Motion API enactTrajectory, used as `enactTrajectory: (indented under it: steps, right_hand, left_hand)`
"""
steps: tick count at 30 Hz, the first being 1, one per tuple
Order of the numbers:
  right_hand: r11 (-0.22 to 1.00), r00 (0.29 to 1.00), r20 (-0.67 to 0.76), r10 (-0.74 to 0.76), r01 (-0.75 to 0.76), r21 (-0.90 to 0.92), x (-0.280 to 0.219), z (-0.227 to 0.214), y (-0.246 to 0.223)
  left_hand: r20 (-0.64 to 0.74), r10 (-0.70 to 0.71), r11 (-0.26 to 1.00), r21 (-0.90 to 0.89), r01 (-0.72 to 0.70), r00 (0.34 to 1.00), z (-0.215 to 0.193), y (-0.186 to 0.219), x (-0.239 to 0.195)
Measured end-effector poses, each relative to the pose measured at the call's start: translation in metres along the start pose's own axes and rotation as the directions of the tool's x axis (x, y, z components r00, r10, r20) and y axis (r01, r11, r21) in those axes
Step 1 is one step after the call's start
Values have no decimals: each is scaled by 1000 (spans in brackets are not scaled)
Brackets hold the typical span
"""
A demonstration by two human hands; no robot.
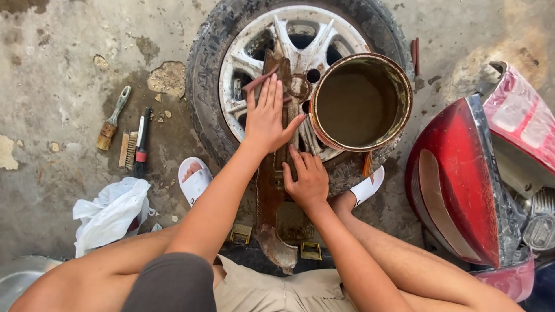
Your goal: Sanding a rusty metal part by hand using abrasive material and a liquid solution while sitting on the floor.
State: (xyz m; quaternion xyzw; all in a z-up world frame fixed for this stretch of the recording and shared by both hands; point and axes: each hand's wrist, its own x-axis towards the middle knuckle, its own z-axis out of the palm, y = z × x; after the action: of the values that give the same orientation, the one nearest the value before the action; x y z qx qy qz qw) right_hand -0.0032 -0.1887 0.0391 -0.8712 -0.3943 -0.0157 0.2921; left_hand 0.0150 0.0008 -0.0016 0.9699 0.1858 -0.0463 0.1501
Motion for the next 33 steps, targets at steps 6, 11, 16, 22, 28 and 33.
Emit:
enactTrajectory:
  steps: [6, 11, 16, 22, 28, 33]
  right_hand:
    - [1000, 1000, 24, -12, 12, -17, -1, 2, 2]
    - [1000, 1000, -10, -8, 8, 12, -2, 4, 2]
    - [998, 999, -11, -34, 33, -44, -3, 14, 12]
    - [995, 998, 11, -64, 64, -79, -9, 20, 17]
    - [997, 998, 8, -64, 64, -50, -11, 18, 15]
    - [997, 998, 1, -61, 61, -53, -12, 22, 18]
  left_hand:
    - [19, -94, 996, -4, 94, 995, 3, 5, 12]
    - [-50, -109, 993, -44, 107, 993, 5, -4, 60]
    - [12, -22, 1000, 2, 22, 1000, -8, 3, -1]
    - [112, -67, 997, 33, 64, 991, 1, -2, 10]
    - [54, -113, 993, -8, 114, 992, 4, -6, 52]
    - [147, -119, 993, 22, 117, 982, -7, 9, -3]
